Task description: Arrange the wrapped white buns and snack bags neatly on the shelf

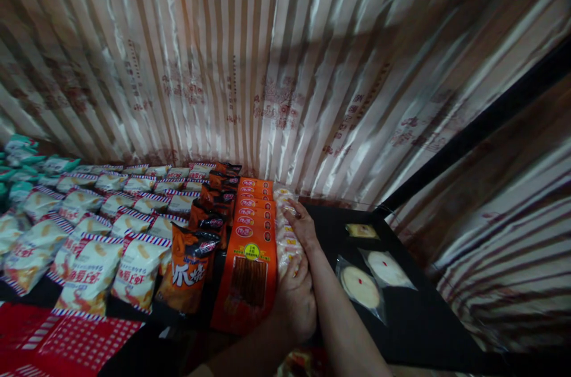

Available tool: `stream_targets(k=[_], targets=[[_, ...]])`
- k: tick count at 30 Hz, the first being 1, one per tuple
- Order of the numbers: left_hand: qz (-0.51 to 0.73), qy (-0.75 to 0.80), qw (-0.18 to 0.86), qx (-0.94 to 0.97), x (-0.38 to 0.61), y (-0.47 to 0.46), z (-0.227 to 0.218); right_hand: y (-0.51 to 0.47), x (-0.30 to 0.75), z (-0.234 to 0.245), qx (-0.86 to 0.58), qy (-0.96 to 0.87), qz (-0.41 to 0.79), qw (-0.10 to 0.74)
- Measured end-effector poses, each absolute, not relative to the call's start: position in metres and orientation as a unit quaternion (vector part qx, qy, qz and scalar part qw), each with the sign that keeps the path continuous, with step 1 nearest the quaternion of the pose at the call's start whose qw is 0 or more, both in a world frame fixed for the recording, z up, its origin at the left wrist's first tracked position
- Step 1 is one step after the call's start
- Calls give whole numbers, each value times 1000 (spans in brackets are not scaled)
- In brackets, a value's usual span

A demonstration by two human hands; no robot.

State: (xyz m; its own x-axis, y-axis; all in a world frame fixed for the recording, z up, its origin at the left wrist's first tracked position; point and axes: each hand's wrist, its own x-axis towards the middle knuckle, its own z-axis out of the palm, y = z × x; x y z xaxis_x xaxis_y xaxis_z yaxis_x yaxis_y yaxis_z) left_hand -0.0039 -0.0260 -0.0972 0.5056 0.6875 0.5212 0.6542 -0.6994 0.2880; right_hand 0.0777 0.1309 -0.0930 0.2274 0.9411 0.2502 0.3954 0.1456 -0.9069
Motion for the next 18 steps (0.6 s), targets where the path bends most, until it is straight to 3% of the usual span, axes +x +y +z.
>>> stream_targets(k=[18], targets=[[296,361,74,881,-22,-31,-70,125,82,-78,-613,-573,267,474]])
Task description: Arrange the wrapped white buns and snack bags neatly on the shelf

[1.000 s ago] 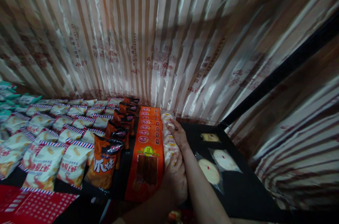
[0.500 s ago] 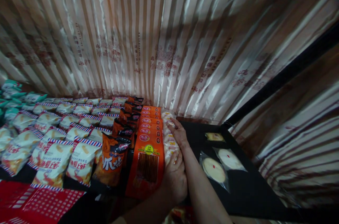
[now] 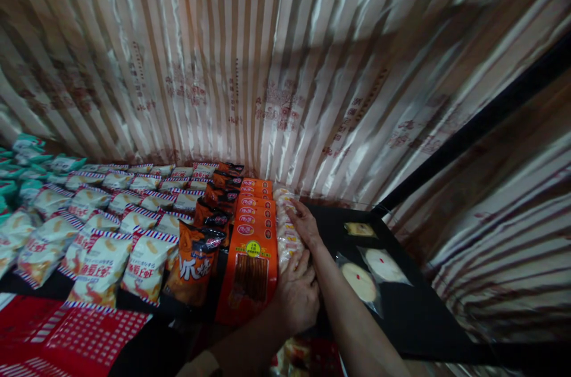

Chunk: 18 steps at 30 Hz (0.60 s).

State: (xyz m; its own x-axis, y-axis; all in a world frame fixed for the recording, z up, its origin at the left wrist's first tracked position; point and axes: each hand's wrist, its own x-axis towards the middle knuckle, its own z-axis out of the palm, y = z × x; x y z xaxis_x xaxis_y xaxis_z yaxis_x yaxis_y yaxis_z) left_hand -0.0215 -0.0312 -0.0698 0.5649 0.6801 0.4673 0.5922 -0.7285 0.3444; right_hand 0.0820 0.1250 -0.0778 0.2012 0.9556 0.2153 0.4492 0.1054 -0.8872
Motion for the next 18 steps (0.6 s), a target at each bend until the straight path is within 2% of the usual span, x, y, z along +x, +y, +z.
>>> stream_targets(k=[7,12,18], targets=[[308,365,75,875,-43,-50,-42,116,88,-41,-603,-660,143,425],[367,512,43,775,-70,-57,-49,108,49,-19,-545,-776,119,294],[357,603,45,712,-98,-36,-58,95,-8,-23,-493,-855,115,114]])
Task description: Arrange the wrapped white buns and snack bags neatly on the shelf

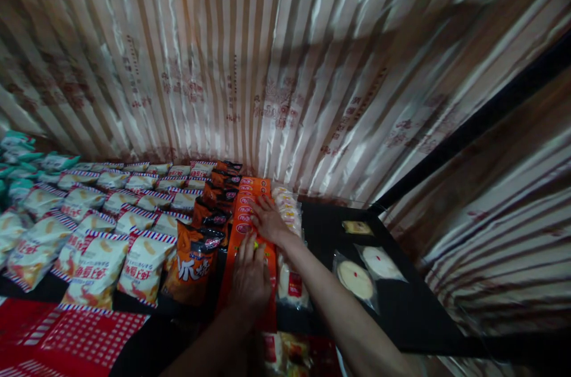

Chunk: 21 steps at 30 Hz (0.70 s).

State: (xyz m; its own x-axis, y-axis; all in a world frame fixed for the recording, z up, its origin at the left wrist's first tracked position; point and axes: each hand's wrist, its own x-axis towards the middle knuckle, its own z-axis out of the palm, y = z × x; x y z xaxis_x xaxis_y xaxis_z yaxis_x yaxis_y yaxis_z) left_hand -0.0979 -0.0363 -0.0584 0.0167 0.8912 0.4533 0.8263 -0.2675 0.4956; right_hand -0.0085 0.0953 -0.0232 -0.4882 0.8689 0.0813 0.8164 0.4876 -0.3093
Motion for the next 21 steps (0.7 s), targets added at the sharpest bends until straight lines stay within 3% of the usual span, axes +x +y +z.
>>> stream_targets(k=[7,21], targets=[[337,662,120,658,-109,-19,-59,87,-23,-39,-545,-829,124,18],[391,622,42,677,-114,11,-104,79,-22,-34,-534,-839,104,5]])
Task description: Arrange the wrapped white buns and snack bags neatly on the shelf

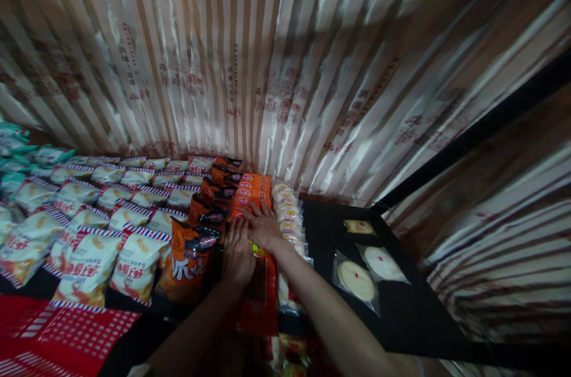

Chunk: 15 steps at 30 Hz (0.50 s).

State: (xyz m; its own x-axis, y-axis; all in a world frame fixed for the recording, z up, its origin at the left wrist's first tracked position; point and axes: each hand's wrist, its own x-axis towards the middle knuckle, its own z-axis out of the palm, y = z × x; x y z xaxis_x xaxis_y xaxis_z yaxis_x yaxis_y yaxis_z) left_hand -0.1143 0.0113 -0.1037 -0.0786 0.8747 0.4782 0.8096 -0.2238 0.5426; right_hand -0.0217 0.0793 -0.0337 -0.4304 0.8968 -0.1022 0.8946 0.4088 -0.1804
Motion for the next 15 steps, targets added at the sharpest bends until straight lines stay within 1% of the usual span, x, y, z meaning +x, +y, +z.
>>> stream_targets(k=[5,11,13,15], targets=[[377,631,30,677,-115,12,-112,78,-23,-34,-541,-834,108,0],[328,640,6,695,-120,11,-103,89,-22,-31,-529,-836,147,3],[312,637,-6,705,-121,9,-99,96,-20,-27,-501,-850,161,14],[297,638,-13,710,-121,8,-96,101,-17,-22,-490,-854,167,47]])
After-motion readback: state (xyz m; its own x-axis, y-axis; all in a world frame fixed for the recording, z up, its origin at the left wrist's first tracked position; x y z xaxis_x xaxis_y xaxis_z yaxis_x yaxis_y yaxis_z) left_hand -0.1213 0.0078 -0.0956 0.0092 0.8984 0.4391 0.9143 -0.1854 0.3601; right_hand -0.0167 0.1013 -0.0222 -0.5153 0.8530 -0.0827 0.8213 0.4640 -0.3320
